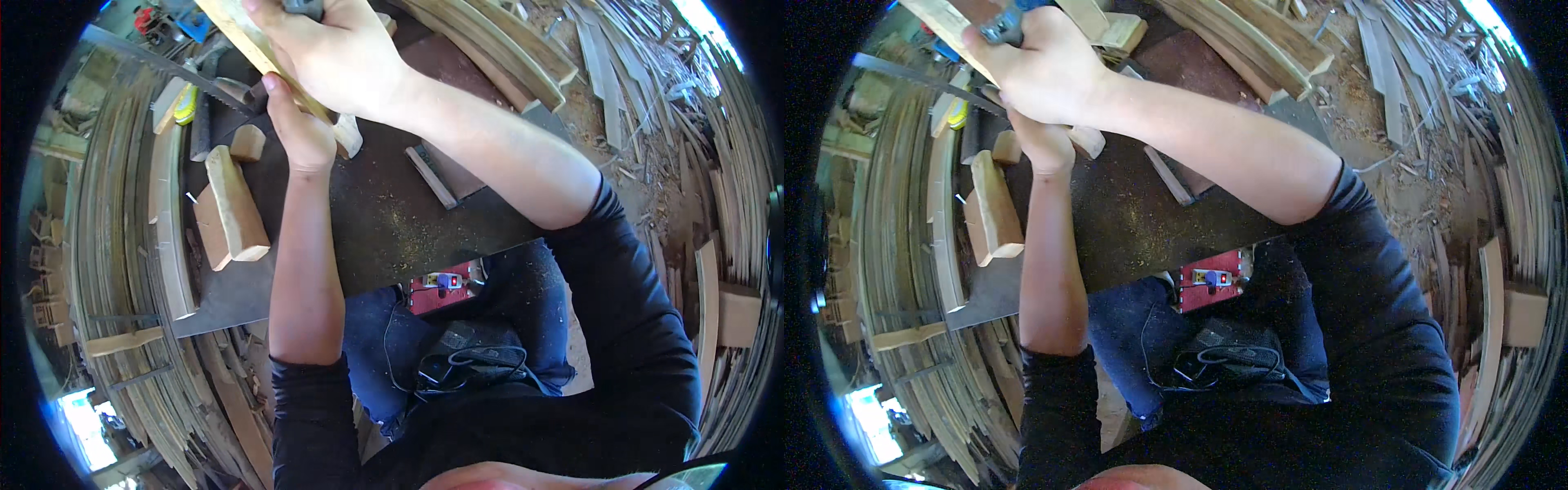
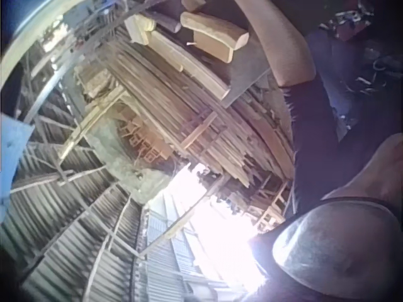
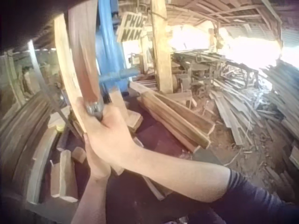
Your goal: The person carves a long piece of wood using a chisel and a wooden mallet. They hold the wood vertically and strike the chisel to remove shavings, then rotate the wood to work on different sides.
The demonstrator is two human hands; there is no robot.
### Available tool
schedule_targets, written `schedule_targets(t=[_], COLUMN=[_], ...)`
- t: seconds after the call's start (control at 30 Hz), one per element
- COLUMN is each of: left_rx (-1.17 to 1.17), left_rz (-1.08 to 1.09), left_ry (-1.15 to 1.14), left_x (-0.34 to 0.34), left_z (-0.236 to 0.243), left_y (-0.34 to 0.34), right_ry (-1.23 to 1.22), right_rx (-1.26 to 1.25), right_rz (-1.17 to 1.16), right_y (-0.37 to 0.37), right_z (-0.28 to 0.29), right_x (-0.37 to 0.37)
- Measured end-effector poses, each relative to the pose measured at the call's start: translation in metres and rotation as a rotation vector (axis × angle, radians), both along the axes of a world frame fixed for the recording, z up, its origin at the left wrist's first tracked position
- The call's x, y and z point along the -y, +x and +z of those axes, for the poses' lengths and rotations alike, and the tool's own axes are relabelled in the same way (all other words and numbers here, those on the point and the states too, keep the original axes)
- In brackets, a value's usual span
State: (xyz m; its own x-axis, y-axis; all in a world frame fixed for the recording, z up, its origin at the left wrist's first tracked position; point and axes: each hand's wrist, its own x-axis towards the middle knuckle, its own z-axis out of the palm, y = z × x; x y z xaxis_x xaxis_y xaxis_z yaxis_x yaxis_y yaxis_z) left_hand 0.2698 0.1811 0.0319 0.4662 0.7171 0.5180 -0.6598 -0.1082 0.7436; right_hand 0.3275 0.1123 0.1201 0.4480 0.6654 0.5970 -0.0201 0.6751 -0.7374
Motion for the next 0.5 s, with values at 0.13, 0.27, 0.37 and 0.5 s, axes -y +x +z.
schedule_targets(t=[0.13,0.27,0.37,0.5], left_rx=[0.039,-0.121,-0.108,-0.091], left_rz=[-0.04,-0.04,-0.103,-0.047], left_ry=[0.032,0.06,-0.077,0.089], left_x=[0.0,-0.016,-0.019,-0.017], left_z=[0.003,-0.009,-0.013,-0.011], left_y=[-0.002,-0.003,-0.007,-0.005], right_ry=[-0.067,-0.08,-0.088,-0.018], right_rx=[-0.006,0.168,0.164,-0.048], right_rz=[-0.03,-0.119,-0.115,-0.01], right_y=[0.0,0.012,0.005,0.009], right_z=[0.019,-0.015,-0.021,0.006], right_x=[0.014,-0.01,-0.015,0.006])
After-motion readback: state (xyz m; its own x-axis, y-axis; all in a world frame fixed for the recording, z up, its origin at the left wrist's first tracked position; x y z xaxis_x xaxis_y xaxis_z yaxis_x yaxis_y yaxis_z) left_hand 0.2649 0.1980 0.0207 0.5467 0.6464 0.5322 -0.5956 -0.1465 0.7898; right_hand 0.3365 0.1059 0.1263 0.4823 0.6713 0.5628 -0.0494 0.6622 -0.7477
